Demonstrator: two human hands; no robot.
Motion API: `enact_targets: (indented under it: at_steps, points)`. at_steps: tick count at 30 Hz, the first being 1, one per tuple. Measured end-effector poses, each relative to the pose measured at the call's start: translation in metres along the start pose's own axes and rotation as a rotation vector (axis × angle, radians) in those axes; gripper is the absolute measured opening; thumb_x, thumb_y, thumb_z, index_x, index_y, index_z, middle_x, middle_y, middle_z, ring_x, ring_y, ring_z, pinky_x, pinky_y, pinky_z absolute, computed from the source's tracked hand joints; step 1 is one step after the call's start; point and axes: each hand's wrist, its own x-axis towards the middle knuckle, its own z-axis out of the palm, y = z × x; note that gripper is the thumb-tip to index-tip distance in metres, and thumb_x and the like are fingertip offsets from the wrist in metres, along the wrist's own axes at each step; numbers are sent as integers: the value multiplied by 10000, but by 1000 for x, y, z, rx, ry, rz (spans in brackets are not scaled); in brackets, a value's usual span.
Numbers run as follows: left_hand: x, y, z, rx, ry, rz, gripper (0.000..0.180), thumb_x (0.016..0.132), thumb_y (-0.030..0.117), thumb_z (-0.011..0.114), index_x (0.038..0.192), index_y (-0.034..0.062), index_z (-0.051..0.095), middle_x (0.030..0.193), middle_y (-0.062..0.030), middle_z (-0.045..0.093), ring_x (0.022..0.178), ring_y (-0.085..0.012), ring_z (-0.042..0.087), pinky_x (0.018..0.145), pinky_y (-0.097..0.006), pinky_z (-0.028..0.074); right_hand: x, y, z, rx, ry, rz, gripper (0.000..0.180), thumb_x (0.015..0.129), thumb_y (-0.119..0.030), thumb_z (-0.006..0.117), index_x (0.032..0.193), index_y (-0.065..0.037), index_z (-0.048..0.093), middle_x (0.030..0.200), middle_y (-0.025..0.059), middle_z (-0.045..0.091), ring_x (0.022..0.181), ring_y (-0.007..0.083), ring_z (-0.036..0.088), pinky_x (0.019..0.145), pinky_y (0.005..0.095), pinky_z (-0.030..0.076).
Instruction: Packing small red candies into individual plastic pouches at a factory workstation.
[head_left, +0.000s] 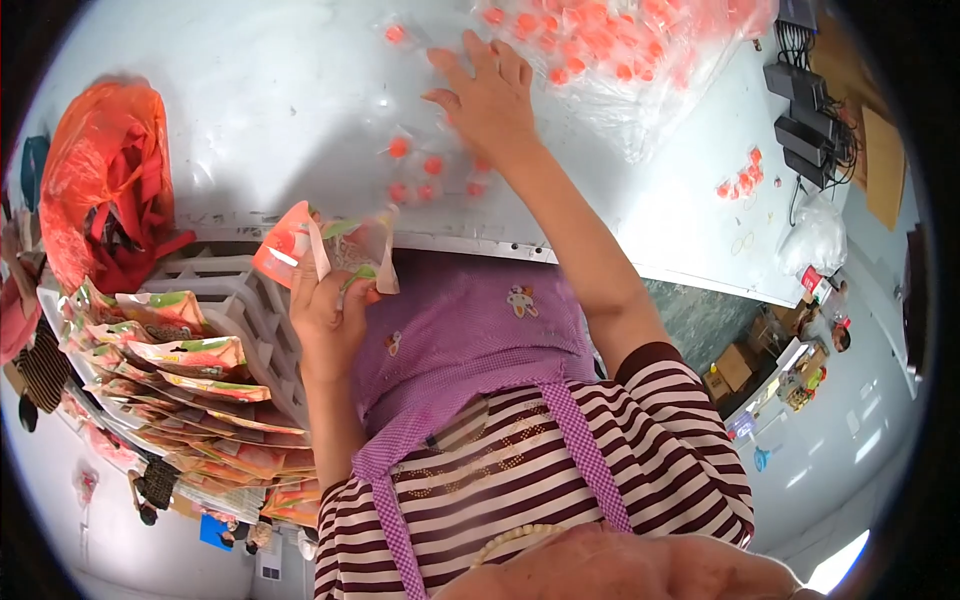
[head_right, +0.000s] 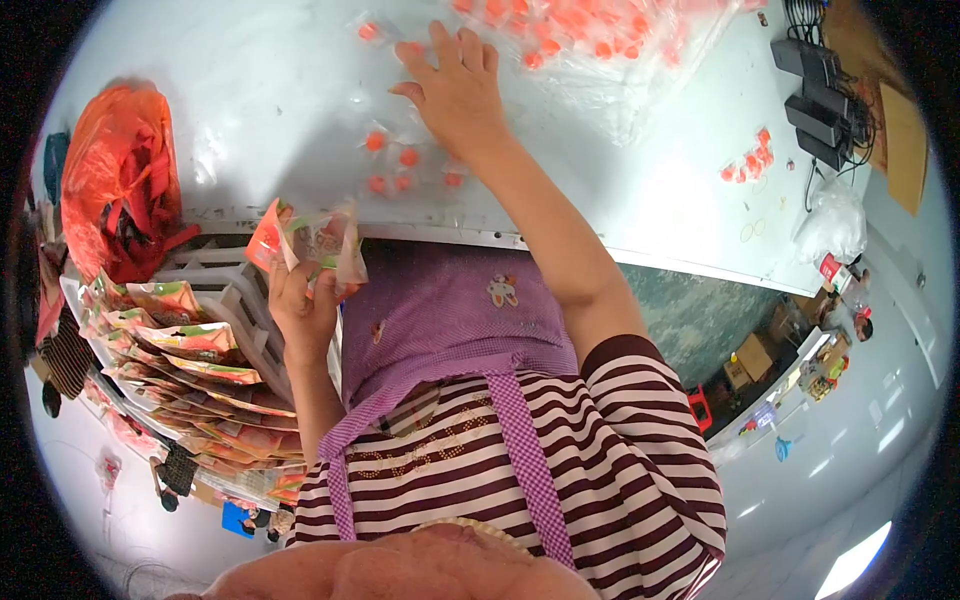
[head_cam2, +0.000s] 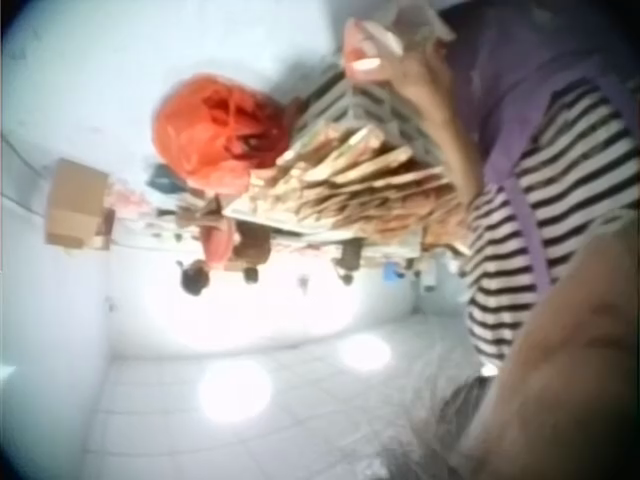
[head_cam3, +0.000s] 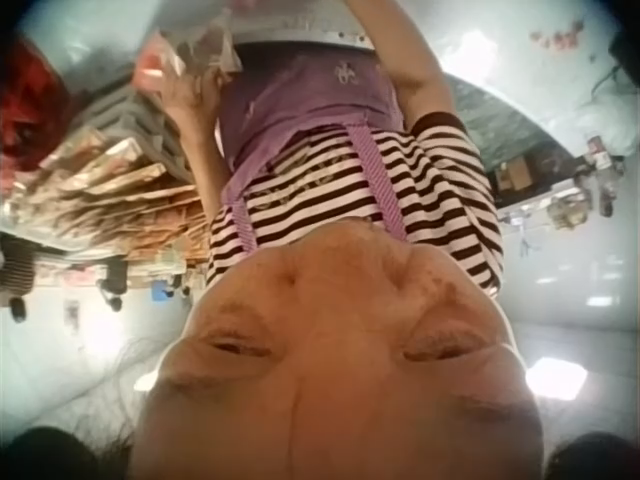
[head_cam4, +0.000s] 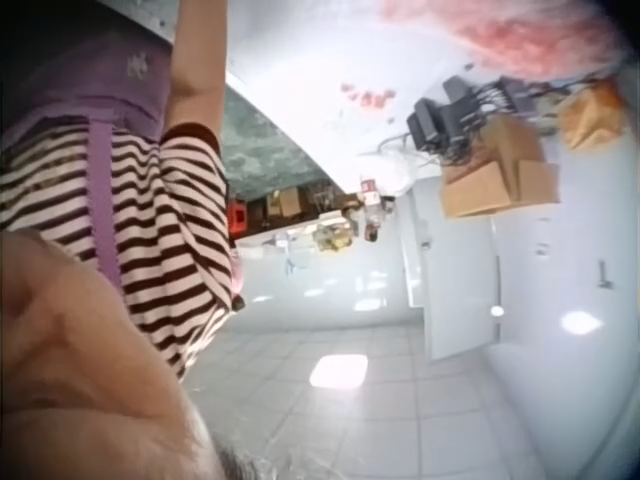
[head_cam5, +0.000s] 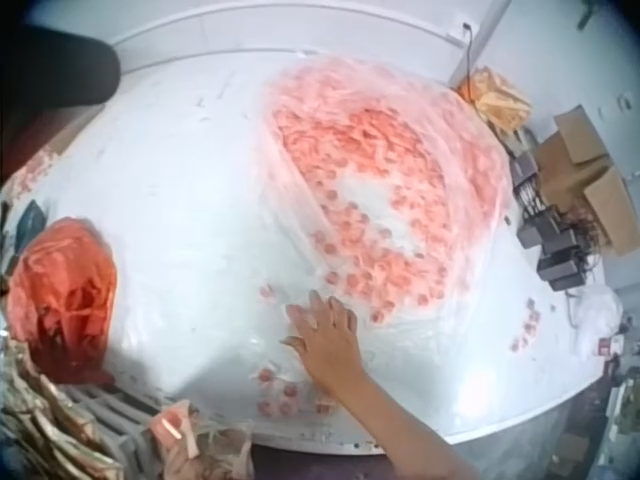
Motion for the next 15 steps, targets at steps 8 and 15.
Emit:
enact_targets:
  at_steps: [8, 15]
  points:
    - [-7, -1, -1, -25, -7, -53, 170, 682, 43, 691, 792, -2, 568, 941, -184, 581, 843, -361, 553, 723, -394, 447, -23, -27, 18, 230, -109, 38, 355, 807, -333, 611, 1123, -173, 582, 1187, 137, 480, 1049, 340, 420, 889, 447, 344]
    - [-5, -3, -2, -13, 16, -37, 152, 679, 14, 659, 806, 2, 576, 858, -162, 572, 801, -349, 537, 691, -385, 432, 39, -8, 13, 8, 18, 259, 594, 816, -319, 582, 1281, 10, 413, 1371, 226, 326, 1258, 416, 299, 1041, 486, 246]
